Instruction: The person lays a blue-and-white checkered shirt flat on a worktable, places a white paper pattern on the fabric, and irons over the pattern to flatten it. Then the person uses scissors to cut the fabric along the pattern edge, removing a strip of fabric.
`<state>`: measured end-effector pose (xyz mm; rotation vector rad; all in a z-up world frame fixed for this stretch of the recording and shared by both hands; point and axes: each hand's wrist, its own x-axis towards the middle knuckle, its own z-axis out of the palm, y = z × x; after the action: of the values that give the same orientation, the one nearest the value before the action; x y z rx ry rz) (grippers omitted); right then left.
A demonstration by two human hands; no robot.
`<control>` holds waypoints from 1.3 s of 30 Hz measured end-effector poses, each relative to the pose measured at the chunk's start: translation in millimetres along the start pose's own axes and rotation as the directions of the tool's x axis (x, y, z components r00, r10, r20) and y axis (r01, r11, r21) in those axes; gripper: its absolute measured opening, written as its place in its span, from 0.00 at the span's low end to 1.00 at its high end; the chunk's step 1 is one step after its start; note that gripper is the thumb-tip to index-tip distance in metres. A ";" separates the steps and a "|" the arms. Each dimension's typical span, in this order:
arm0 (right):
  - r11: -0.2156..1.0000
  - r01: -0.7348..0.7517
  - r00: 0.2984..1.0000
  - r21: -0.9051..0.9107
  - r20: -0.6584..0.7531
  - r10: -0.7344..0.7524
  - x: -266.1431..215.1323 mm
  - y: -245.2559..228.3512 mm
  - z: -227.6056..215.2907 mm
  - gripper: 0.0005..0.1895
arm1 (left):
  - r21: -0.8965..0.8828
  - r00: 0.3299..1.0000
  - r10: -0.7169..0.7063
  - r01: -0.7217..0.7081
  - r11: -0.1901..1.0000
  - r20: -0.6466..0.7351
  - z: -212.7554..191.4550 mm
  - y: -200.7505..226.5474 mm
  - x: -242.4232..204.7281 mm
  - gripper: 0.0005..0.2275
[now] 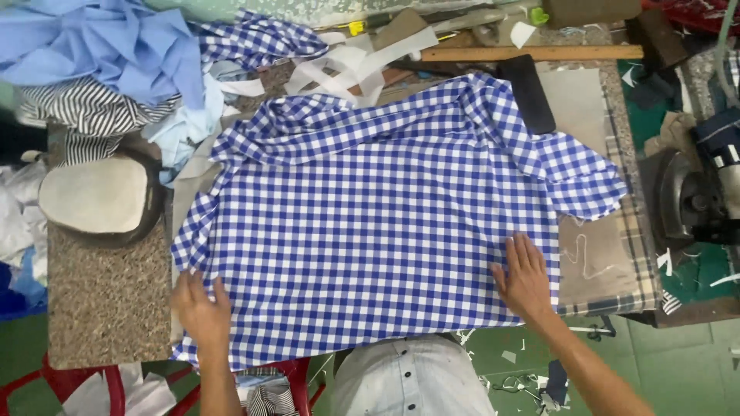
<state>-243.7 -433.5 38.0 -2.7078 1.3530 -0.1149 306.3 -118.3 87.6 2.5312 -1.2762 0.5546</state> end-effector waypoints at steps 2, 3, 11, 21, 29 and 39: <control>0.998 0.003 0.997 0.068 -0.071 0.001 66.8 -6.4 -9.2 0.35 | -0.056 0.999 0.033 -0.032 0.998 0.024 19.1 39.9 38.4 0.17; 0.990 0.019 0.991 0.138 -0.134 -0.001 99.0 -11.0 -12.4 0.32 | -0.105 0.997 0.060 -0.054 0.993 0.053 26.5 58.0 53.7 0.17; 0.977 -0.214 0.966 0.010 0.151 0.210 230.9 23.6 8.3 0.39 | -0.046 0.844 -0.125 0.174 0.984 0.522 86.0 77.9 118.3 0.31; 0.969 -0.243 0.970 -0.045 -0.013 0.243 257.4 32.7 12.3 0.39 | 0.057 0.777 -0.216 0.227 0.972 0.591 113.6 73.3 136.1 0.35; 0.999 0.023 0.975 0.026 -0.221 -0.017 56.9 -64.8 24.8 0.30 | -0.263 0.794 0.294 -0.175 0.949 0.533 58.5 176.7 12.6 0.28; 0.263 -0.848 0.477 0.460 0.446 0.758 -173.4 10.7 13.6 0.41 | -0.025 0.730 -0.066 0.114 0.993 0.680 18.4 43.3 -54.4 0.31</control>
<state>-354.5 -300.2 20.0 -1.1791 2.0043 -0.2283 245.7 -111.9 49.4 2.8184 -1.3156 -0.5047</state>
